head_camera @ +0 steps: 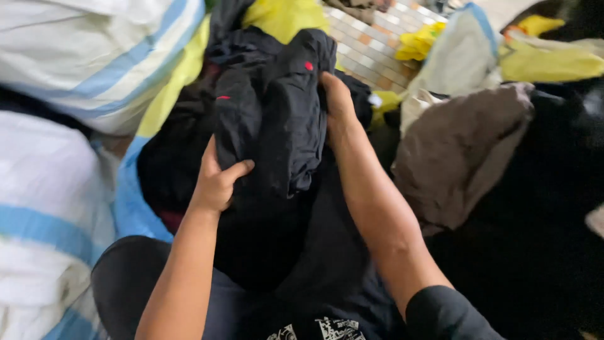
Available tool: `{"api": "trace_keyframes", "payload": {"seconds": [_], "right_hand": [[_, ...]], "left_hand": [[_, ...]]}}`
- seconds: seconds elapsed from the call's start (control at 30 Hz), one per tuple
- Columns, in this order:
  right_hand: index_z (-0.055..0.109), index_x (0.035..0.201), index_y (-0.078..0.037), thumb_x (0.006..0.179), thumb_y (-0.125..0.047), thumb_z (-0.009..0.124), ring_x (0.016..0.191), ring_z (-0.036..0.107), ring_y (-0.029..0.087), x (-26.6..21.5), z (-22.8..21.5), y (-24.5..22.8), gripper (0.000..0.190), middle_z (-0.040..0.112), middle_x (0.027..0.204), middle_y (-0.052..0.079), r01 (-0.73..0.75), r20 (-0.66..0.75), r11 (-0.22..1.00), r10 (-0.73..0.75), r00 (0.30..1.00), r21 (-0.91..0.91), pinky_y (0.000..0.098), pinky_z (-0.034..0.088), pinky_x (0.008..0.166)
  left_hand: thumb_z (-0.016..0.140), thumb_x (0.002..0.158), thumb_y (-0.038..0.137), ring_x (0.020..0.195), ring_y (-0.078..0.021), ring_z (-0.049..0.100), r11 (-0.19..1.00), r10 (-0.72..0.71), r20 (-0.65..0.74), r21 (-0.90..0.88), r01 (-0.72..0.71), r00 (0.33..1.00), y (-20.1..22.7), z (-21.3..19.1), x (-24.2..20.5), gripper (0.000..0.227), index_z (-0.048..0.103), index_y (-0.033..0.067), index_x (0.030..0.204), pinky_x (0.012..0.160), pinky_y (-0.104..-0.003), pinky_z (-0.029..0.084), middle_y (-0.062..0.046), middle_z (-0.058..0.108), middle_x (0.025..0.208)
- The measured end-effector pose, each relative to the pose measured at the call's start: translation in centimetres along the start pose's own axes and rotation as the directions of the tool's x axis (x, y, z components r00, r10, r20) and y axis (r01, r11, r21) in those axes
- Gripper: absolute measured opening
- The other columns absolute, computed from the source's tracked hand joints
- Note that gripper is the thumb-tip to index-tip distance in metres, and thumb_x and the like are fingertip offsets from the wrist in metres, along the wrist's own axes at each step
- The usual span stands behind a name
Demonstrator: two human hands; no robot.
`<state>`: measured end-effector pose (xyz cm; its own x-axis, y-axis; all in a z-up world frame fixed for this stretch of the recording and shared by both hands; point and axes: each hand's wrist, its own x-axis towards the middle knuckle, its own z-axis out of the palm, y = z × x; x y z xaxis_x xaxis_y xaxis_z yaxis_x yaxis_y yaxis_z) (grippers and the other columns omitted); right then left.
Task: The person is sitting on the floor, sorting through a large pile of clothes, picking up items one by one, unfolding them for inspection, and then placing them aside.
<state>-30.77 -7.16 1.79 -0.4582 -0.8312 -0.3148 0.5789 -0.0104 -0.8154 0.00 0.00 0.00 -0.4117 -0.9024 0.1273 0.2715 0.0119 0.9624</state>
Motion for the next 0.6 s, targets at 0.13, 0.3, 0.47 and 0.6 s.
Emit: {"api": "trace_keyframes", "payload": {"seconds": [0.13, 0.3, 0.47, 0.6], "right_hand": [[0.075, 0.097, -0.021, 0.071, -0.018, 0.068, 0.075, 0.066, 0.017, 0.1, -7.7, -14.3, 0.027, 0.070, 0.081, 0.002, 0.392, -0.037, 0.775, -0.470, 0.882, -0.496, 0.0378, 0.054, 0.066], [0.064, 0.088, -0.024, 0.084, -0.016, 0.075, 0.082, 0.049, 0.007, -3.9, -25.0, -30.0, 0.014, 0.057, 0.085, -0.009, 0.536, -0.037, 0.420, -0.811, 0.584, -0.732, 0.0359, 0.041, 0.068], [0.017, 0.173, -0.009, 0.087, -0.027, 0.080, 0.150, 0.055, 0.050, -7.9, -38.2, -30.7, 0.108, 0.053, 0.158, 0.030, -0.174, -0.258, 0.214, -0.922, 0.289, -0.961, 0.0362, 0.043, 0.129], [0.060, 0.157, 0.001, 0.083, -0.001, 0.073, 0.150, 0.055, 0.038, -7.5, -35.9, -24.8, 0.074, 0.063, 0.157, 0.023, 0.216, 0.294, -0.216, -0.841, 0.454, -0.952, 0.0424, 0.035, 0.128]], "left_hand": [[0.091, 0.085, 0.021, 0.138, -0.0297, 0.067, 0.990, 0.103, 0.047, 0.090, -0.106, 0.994, -2.2, 10.2, 2.2, 0.078, 0.055, 0.0055, 0.154, 0.119, -0.044, 0.053, -0.018, 0.069, 0.149], [0.087, 0.082, 0.008, 0.127, -0.0287, 0.068, 0.940, -0.049, 0.241, -0.316, 0.126, 0.969, -6.2, 29.2, 4.2, 0.074, 0.055, 0.0058, 0.149, 0.111, -0.047, 0.058, -0.018, 0.071, 0.142], [0.065, 0.070, -0.001, 0.130, -0.0295, 0.065, 0.932, -0.111, 0.378, -0.281, 0.228, 0.919, -16.4, 42.4, 1.6, 0.085, 0.057, 0.0056, 0.154, 0.117, -0.043, 0.052, -0.014, 0.070, 0.143], [0.069, 0.082, 0.020, 0.125, -0.0518, 0.068, 0.861, -0.361, 0.440, 0.495, 0.114, 0.822, -27.9, 45.1, -3.3, 0.058, 0.051, 0.0008, 0.133, 0.107, -0.056, 0.054, -0.031, 0.067, 0.134]]}}
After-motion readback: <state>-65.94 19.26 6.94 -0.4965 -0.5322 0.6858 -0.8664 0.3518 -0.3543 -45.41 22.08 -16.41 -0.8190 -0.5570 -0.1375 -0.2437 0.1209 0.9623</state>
